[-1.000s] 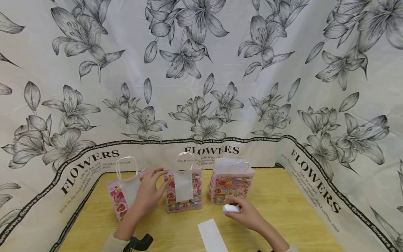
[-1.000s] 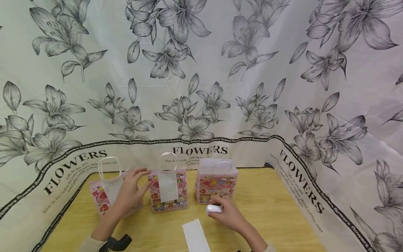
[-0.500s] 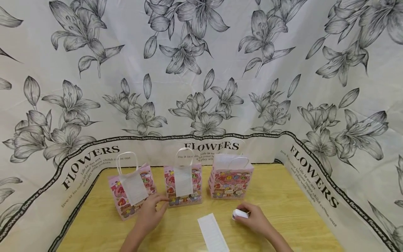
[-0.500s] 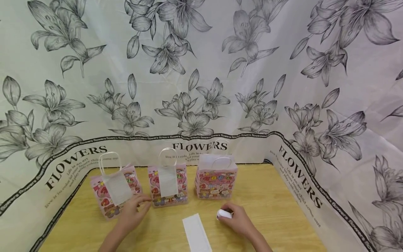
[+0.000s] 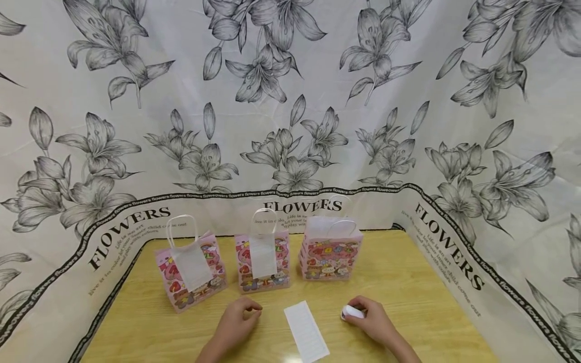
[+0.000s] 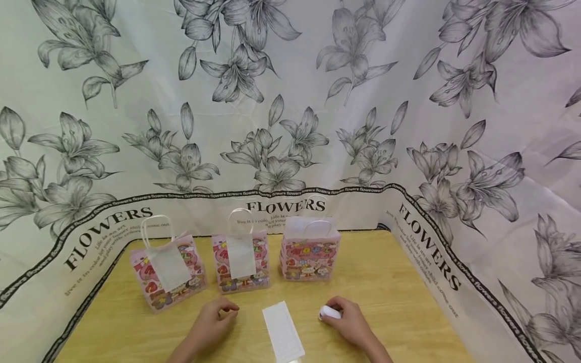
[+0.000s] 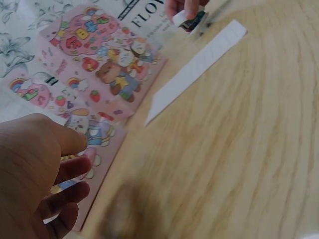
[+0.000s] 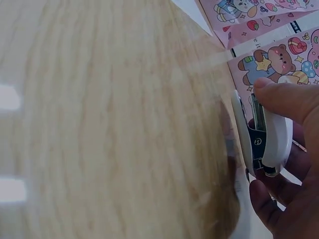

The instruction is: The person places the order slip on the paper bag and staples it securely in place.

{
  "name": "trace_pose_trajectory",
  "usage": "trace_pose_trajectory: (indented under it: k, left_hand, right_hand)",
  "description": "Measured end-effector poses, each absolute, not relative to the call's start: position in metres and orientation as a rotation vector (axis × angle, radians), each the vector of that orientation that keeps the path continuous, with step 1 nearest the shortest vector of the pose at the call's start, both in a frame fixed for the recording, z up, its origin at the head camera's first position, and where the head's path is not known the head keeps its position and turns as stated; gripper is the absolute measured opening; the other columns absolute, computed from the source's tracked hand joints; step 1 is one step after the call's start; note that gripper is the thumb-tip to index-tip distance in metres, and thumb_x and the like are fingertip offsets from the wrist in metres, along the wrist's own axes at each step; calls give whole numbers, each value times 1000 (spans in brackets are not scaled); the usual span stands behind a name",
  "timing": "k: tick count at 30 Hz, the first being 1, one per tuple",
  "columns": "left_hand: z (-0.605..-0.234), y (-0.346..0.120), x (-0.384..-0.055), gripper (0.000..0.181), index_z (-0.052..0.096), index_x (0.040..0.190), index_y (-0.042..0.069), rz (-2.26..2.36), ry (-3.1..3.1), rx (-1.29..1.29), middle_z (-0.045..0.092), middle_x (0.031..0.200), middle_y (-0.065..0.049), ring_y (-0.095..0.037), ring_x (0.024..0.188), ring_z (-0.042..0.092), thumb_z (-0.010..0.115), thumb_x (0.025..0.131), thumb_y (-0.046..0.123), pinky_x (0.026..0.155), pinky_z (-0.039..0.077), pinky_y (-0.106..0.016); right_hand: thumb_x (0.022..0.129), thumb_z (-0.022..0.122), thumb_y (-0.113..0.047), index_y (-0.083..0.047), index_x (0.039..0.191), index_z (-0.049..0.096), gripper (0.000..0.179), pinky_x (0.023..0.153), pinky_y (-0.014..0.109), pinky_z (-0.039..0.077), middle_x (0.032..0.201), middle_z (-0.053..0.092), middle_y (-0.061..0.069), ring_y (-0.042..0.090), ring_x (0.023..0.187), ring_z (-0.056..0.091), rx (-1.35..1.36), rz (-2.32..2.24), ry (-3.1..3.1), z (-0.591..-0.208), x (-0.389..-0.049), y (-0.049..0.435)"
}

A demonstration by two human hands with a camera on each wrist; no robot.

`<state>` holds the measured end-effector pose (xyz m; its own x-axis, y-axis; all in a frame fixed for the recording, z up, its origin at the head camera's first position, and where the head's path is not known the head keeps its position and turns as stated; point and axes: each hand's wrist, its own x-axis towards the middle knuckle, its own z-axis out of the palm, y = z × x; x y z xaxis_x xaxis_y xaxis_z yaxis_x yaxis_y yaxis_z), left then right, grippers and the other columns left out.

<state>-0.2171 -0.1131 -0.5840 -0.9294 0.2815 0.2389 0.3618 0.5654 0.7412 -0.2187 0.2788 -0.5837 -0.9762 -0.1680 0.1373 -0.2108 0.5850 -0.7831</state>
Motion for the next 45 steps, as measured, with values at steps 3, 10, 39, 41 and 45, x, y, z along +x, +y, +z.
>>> trace_pose_trajectory:
  k: [3,10,39,41,45]
  left_hand:
    - [-591,-106,-215,9,74,96,14,-1337,-2714,-597,65,93,12,-10,87,58,68,93,20,74,50,-31]
    - [-602,-87,-225,6,74,95,15,-1327,-2701,-660,65,91,13,-6,85,60,70,91,18,73,51,-29]
    - [-611,-47,-246,30,78,83,15,-1122,-2739,-547,65,79,14,-11,80,57,87,69,39,83,48,-39]
    - [-613,-46,-247,32,78,82,16,-1117,-2734,-519,64,78,14,-11,78,56,88,66,42,83,47,-41]
    - [-615,-44,-249,30,78,79,18,-1122,-2708,-475,64,77,15,-10,78,54,90,63,41,77,46,-37]
  right_hand:
    - [78,83,-24,-8,98,67,29,63,24,45,90,67,-2,7,74,54,339,1391,-2773,-587,-214,282]
    - [80,81,-26,-8,101,67,31,64,25,46,93,66,-1,9,76,56,329,1409,-2794,-592,-213,285]
    - [92,70,-17,-3,113,65,26,74,31,51,111,65,14,25,95,61,71,1350,-2638,-540,-244,287]
    - [93,68,-18,-2,114,64,27,74,31,51,112,64,16,28,96,62,97,1344,-2602,-535,-250,289]
    - [94,67,-19,-1,118,61,30,75,31,50,115,62,17,30,97,61,110,1354,-2532,-526,-260,291]
